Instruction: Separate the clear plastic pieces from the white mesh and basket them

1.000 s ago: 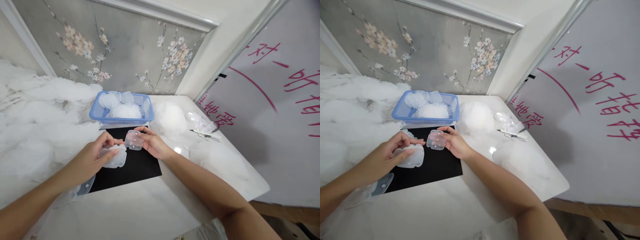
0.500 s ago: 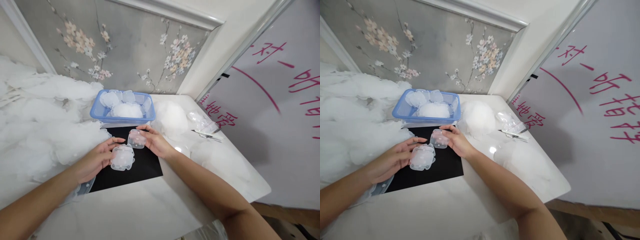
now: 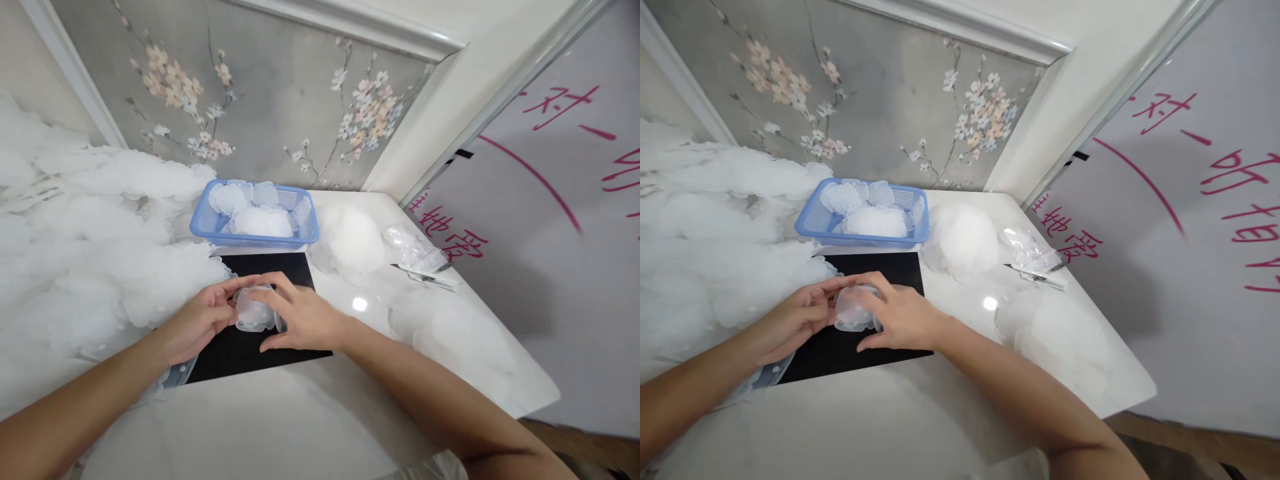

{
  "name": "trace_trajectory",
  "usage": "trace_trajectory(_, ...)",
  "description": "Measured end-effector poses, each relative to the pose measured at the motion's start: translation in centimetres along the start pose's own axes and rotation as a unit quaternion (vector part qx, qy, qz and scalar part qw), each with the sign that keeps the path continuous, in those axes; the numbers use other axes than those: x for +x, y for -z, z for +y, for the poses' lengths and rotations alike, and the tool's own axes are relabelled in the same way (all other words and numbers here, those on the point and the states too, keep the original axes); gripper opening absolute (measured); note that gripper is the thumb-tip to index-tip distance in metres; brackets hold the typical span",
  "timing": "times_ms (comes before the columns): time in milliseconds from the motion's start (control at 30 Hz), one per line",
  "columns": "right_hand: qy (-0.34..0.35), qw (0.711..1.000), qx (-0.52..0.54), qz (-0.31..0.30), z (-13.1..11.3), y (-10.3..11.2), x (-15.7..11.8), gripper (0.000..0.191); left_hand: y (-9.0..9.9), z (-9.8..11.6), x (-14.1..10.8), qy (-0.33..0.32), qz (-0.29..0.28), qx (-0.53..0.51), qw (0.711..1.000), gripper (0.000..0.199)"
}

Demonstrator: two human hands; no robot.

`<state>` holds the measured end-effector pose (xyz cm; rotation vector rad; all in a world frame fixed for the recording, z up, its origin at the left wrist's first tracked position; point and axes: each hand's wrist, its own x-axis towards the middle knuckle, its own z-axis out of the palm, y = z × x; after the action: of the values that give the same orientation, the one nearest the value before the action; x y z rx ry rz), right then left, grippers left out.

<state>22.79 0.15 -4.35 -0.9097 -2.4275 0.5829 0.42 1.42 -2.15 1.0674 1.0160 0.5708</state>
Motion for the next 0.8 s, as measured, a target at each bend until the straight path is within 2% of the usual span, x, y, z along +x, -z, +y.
trace_trajectory(67,0.007,1.000,-0.027,-0.010,0.0,-0.9,-0.1,0.094,0.0,-0.1,0.0,0.004,0.003,-0.022,1.000,0.069)
trace_trajectory(133,0.007,0.999,-0.032,0.013,0.3,-1.4,-0.4,0.101,0.0,-0.1,0.1,0.013,0.010,-0.049,0.999,0.067)
trace_trajectory(233,0.015,0.998,-0.047,0.041,1.0,-1.6,-1.0,0.096,0.0,0.0,0.0,0.022,0.016,-0.070,0.997,0.066)
trace_trajectory(300,0.019,0.996,-0.068,0.049,1.3,-1.4,-1.3,0.080,0.1,0.1,-0.1,0.027,0.014,-0.061,0.998,0.067)
trace_trajectory(400,0.047,0.995,-0.076,0.051,1.1,-1.1,-1.5,0.039,0.3,0.1,-0.1,0.033,0.007,-0.035,0.999,0.068)
trace_trajectory(467,0.057,0.996,0.001,0.070,0.5,-0.8,-1.4,0.018,0.3,0.1,0.0,0.030,0.002,-0.032,0.999,0.068)
trace_trajectory(500,0.037,0.993,0.064,0.095,0.2,-0.6,-1.3,0.016,0.3,0.0,0.0,0.026,-0.001,-0.038,0.999,0.067)
trace_trajectory(567,-0.053,0.963,0.191,0.182,-0.1,-0.1,-1.1,0.016,0.2,0.0,0.1,0.014,-0.011,-0.060,0.998,0.067)
trace_trajectory(667,-0.184,0.874,0.331,0.303,0.4,0.6,-1.0,0.021,0.1,-0.1,0.1,0.008,-0.026,-0.092,0.995,0.069)
trace_trajectory(733,-0.224,0.821,0.415,0.322,1.2,1.0,-0.9,0.031,0.2,0.0,0.1,0.015,-0.036,-0.098,0.994,0.069)
trace_trajectory(800,-0.255,0.794,0.459,0.305,2.0,1.1,-0.9,0.042,0.3,0.0,0.0,0.016,-0.041,-0.098,0.994,0.067)
